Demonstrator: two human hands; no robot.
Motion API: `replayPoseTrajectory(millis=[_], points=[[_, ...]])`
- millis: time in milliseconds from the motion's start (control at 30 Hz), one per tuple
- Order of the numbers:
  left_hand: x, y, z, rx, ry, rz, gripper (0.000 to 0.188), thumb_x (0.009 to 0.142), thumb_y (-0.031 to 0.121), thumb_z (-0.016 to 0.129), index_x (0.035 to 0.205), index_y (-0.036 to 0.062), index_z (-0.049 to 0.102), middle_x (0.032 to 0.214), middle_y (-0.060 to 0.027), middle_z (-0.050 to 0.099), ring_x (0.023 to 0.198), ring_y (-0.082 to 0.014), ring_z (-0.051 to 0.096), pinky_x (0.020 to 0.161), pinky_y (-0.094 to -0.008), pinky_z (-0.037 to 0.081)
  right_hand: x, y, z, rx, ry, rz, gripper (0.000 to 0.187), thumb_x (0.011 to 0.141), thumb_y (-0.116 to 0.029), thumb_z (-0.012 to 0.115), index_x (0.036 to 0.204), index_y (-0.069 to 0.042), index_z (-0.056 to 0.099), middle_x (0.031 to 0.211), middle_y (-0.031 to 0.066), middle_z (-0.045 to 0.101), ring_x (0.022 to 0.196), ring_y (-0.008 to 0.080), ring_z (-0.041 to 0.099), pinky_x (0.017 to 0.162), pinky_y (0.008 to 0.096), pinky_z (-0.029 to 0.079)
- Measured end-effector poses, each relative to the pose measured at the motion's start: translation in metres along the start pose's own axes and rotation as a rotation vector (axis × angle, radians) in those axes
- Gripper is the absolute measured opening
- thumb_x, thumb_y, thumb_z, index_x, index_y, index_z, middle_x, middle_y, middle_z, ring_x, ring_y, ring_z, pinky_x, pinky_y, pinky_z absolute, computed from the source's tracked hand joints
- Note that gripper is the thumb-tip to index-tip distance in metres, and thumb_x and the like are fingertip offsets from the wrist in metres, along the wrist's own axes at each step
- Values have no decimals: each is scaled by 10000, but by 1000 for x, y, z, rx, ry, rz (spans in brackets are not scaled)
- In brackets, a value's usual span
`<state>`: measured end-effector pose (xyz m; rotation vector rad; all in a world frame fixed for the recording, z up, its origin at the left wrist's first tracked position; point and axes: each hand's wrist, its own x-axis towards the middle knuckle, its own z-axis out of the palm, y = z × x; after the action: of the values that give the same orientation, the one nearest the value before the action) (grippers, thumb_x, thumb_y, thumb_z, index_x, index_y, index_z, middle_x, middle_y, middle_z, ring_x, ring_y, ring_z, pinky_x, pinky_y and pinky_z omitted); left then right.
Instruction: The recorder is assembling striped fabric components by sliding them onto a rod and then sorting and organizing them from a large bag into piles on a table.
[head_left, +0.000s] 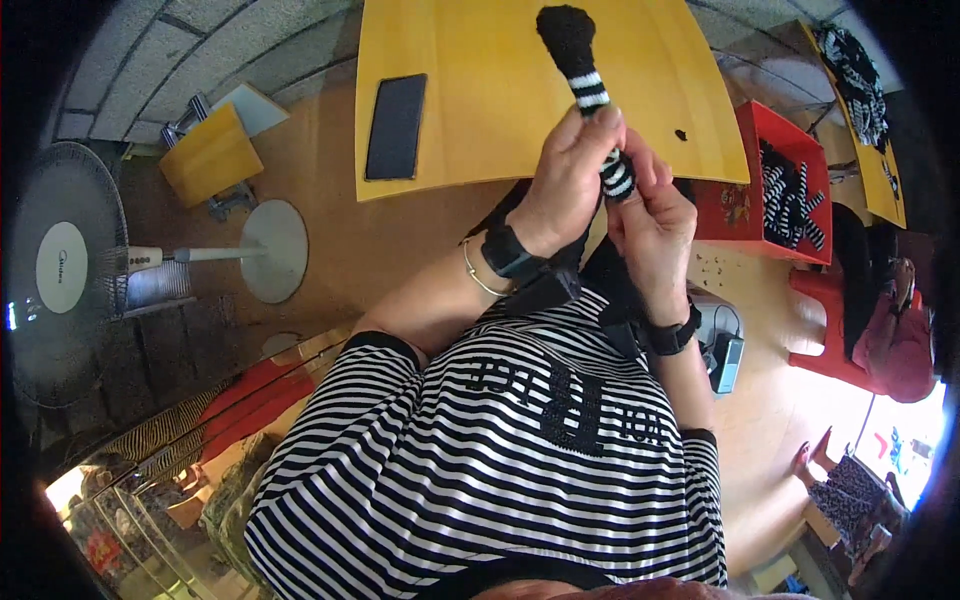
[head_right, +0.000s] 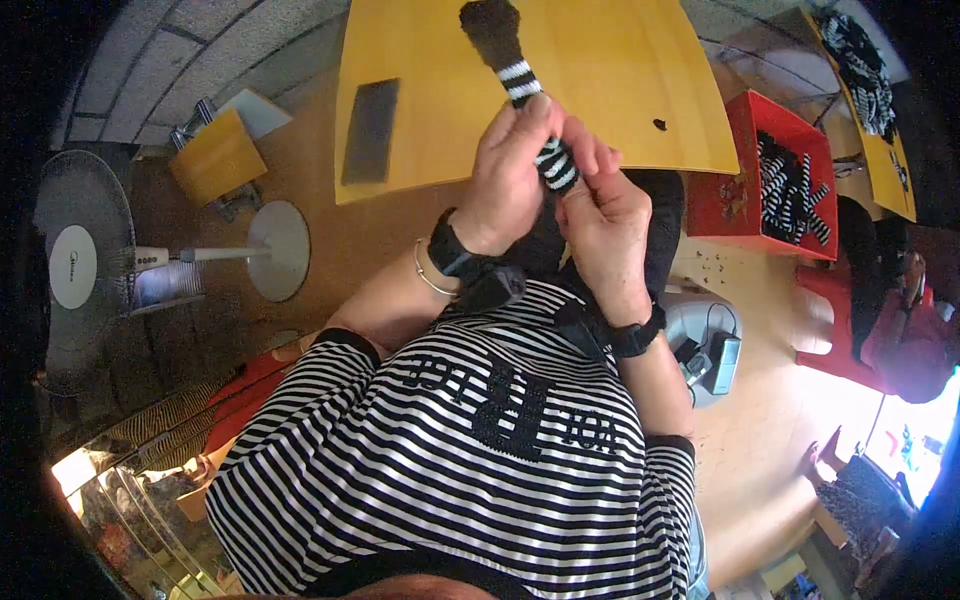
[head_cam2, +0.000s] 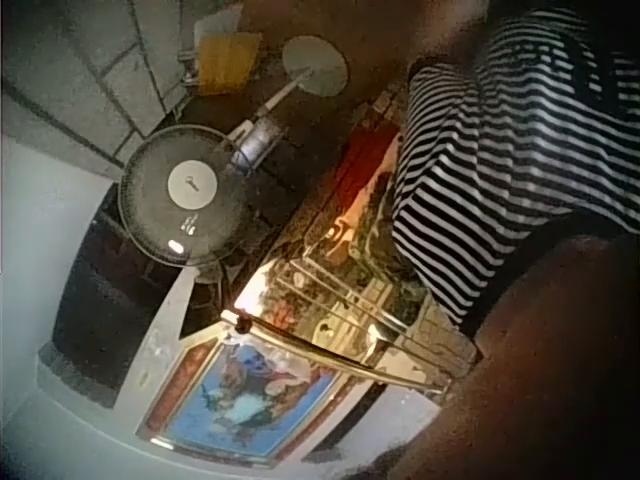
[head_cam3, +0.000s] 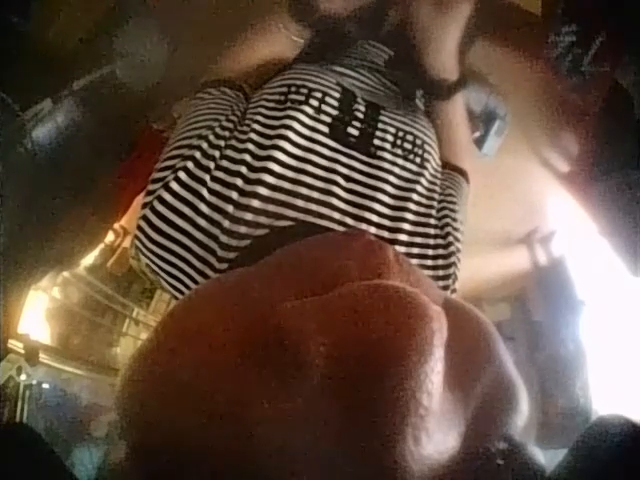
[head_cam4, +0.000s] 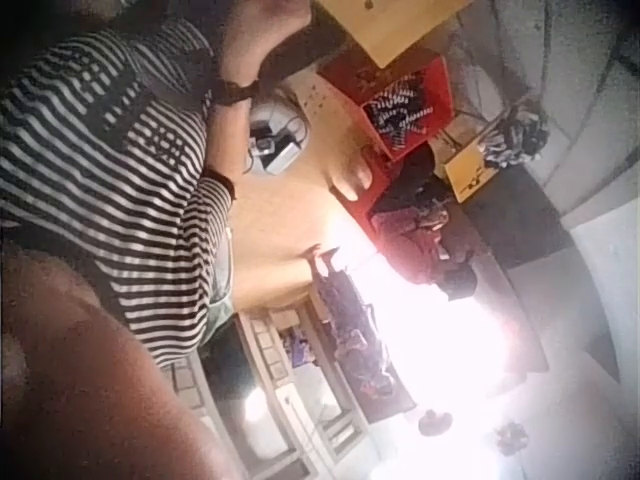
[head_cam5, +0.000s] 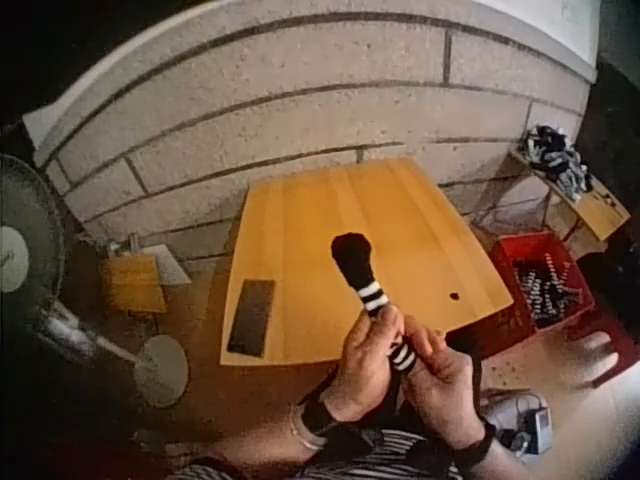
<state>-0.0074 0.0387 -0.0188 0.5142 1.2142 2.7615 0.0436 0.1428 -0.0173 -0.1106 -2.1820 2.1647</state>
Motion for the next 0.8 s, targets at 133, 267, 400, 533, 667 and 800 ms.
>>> replayPoseTrajectory(millis=[133,267,400,533,667,800], points=[[-2,-3,-2,-19,5,-67,271,1012,312,433,927,56,467,853,-146,642,819,-264,651,812,-431,530,4,3,0,10,-33,56,142,960,-114,548,987,-8,640,635,-26,535,477,31,436,425,171,319],[6,5,-11,68,142,-40,283,999,302,464,1044,26,504,996,-186,649,881,-277,662,837,-402,530,4,0,-9,-32,-68,98,130,946,-83,551,868,-12,628,635,-32,540,508,27,455,443,182,343],[18,28,-21,55,182,83,281,991,290,481,1037,16,520,999,-187,648,878,-279,667,838,-406,535,-2,5,-15,-65,-176,111,145,955,-102,546,885,-15,639,633,-40,529,510,25,441,444,184,338],[12,18,-22,134,154,36,300,999,296,452,957,7,518,794,-147,637,787,-287,671,791,-423,539,0,10,-17,-82,-203,85,144,951,-97,558,873,-5,637,629,-41,518,521,27,435,457,189,341],[-5,-2,-8,49,146,-75,270,1001,266,453,911,14,490,703,-137,615,746,-304,670,778,-428,542,4,14,-12,-60,-142,10,138,952,-96,559,887,-2,637,626,-44,516,525,27,437,462,188,337],[1,1,-14,33,81,-98,256,997,274,469,958,22,499,773,-150,647,796,-309,676,798,-424,541,2,9,-3,13,-93,98,145,961,-104,543,881,-12,621,623,-37,519,495,24,419,437,181,310]])
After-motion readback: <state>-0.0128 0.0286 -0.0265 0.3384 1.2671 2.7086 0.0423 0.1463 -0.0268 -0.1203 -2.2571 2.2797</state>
